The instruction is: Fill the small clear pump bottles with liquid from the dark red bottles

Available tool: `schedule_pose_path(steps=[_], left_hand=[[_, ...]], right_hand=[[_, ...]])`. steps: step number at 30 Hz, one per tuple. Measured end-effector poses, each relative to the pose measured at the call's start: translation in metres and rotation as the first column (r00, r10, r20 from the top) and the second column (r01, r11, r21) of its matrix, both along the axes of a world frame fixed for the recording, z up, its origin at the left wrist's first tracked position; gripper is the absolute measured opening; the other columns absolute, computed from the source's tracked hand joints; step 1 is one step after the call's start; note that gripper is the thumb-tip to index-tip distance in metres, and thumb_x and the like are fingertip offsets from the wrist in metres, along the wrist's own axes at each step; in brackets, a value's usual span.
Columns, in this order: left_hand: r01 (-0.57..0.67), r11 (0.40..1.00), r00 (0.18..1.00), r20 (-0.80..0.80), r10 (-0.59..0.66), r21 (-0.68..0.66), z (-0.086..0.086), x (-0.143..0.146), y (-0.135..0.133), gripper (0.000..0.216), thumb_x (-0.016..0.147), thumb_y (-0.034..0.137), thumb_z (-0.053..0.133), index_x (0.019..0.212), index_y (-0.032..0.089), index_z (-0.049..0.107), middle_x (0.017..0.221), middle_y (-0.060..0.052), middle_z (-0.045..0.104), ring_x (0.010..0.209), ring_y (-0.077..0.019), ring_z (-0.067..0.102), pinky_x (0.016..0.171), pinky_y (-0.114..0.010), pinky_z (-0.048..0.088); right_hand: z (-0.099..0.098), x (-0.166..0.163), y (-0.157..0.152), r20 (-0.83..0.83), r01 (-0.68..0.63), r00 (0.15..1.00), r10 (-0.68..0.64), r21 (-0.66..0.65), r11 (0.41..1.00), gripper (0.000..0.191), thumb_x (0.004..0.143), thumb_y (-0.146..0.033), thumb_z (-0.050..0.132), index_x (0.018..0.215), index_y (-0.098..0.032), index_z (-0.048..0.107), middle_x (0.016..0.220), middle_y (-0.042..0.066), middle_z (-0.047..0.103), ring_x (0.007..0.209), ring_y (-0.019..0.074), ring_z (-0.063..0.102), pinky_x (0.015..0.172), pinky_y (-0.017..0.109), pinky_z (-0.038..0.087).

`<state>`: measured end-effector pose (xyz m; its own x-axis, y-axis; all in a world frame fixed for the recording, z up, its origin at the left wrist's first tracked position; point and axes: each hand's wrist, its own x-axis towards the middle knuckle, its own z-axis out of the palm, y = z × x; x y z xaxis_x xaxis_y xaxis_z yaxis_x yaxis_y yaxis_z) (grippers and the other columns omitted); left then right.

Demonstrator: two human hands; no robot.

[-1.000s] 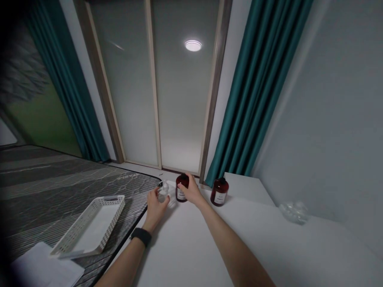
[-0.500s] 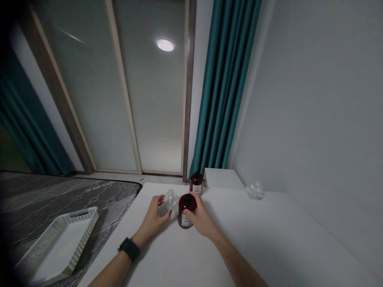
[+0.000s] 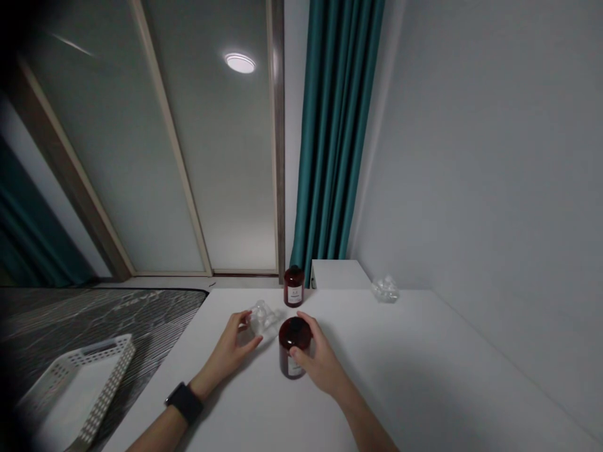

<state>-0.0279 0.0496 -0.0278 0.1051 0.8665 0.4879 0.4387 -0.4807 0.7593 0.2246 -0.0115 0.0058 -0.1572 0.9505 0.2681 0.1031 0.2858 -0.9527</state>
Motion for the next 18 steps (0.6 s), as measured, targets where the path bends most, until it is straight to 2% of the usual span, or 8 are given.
schedule_pose_path(steps=[4,6,9,12,15,18], left_hand=[[-0.06,0.998,0.995,-0.083,0.059,-0.01,0.001,-0.003,-0.001,0.063,0.077,0.033,0.074,0.132,0.018,0.048,0.112,-0.011,0.063,0.104,-0.0292,0.063,0.096,-0.052,0.052],[-0.108,0.994,0.989,-0.095,0.11,0.027,0.006,-0.006,-0.002,0.061,0.082,0.035,0.067,0.136,0.018,0.045,0.114,-0.011,0.063,0.106,-0.029,0.062,0.099,-0.052,0.049],[-0.152,0.973,0.982,-0.084,0.169,0.174,0.017,-0.01,-0.01,0.042,0.09,0.035,0.055,0.129,0.02,0.051,0.115,-0.012,0.063,0.109,-0.0288,0.061,0.098,-0.05,0.049],[-0.171,0.916,0.971,-0.094,0.219,0.364,0.032,-0.008,-0.025,0.019,0.092,0.027,0.052,0.108,0.023,0.062,0.104,-0.009,0.066,0.099,-0.0273,0.062,0.089,-0.044,0.049],[-0.08,0.897,0.977,-0.143,0.156,0.435,0.045,0.004,-0.04,0.015,0.093,0.019,0.05,0.095,0.024,0.064,0.086,-0.005,0.067,0.084,-0.0241,0.062,0.078,-0.039,0.046],[0.066,0.94,0.975,-0.22,0.01,0.335,0.058,0.02,-0.048,0.017,0.094,0.02,0.049,0.096,0.024,0.065,0.087,-0.005,0.069,0.086,-0.0242,0.063,0.078,-0.039,0.045]], right_hand=[[-0.002,0.0,0.0,0.001,0.022,1.0,-0.022,0.021,1.0,0.065,0.082,-0.035,0.07,0.141,-0.025,0.046,0.139,0.01,0.059,0.13,0.0295,0.054,0.115,0.048,0.036],[-0.005,0.001,0.0,0.001,0.03,1.0,-0.03,0.026,0.999,0.064,0.082,-0.035,0.07,0.141,-0.025,0.047,0.137,0.01,0.06,0.129,0.0299,0.054,0.114,0.048,0.038],[-0.008,0.002,0.001,-0.009,0.054,0.999,-0.054,0.039,0.998,0.061,0.081,-0.037,0.072,0.136,-0.025,0.05,0.133,0.01,0.062,0.126,0.0306,0.056,0.111,0.047,0.04],[-0.01,0.003,-0.001,-0.029,0.023,0.999,-0.021,0.053,0.998,0.06,0.079,-0.037,0.075,0.133,-0.025,0.051,0.129,0.01,0.063,0.123,0.03,0.058,0.108,0.044,0.043],[-0.009,0.003,-0.004,-0.032,-0.016,0.999,0.018,0.054,0.998,0.061,0.078,-0.036,0.077,0.132,-0.026,0.051,0.129,0.009,0.062,0.124,0.0295,0.057,0.107,0.042,0.044],[-0.007,0.001,-0.007,-0.012,-0.019,1.0,0.02,0.049,0.999,0.061,0.078,-0.034,0.076,0.133,-0.026,0.05,0.129,0.009,0.061,0.123,0.0299,0.057,0.107,0.043,0.043]])
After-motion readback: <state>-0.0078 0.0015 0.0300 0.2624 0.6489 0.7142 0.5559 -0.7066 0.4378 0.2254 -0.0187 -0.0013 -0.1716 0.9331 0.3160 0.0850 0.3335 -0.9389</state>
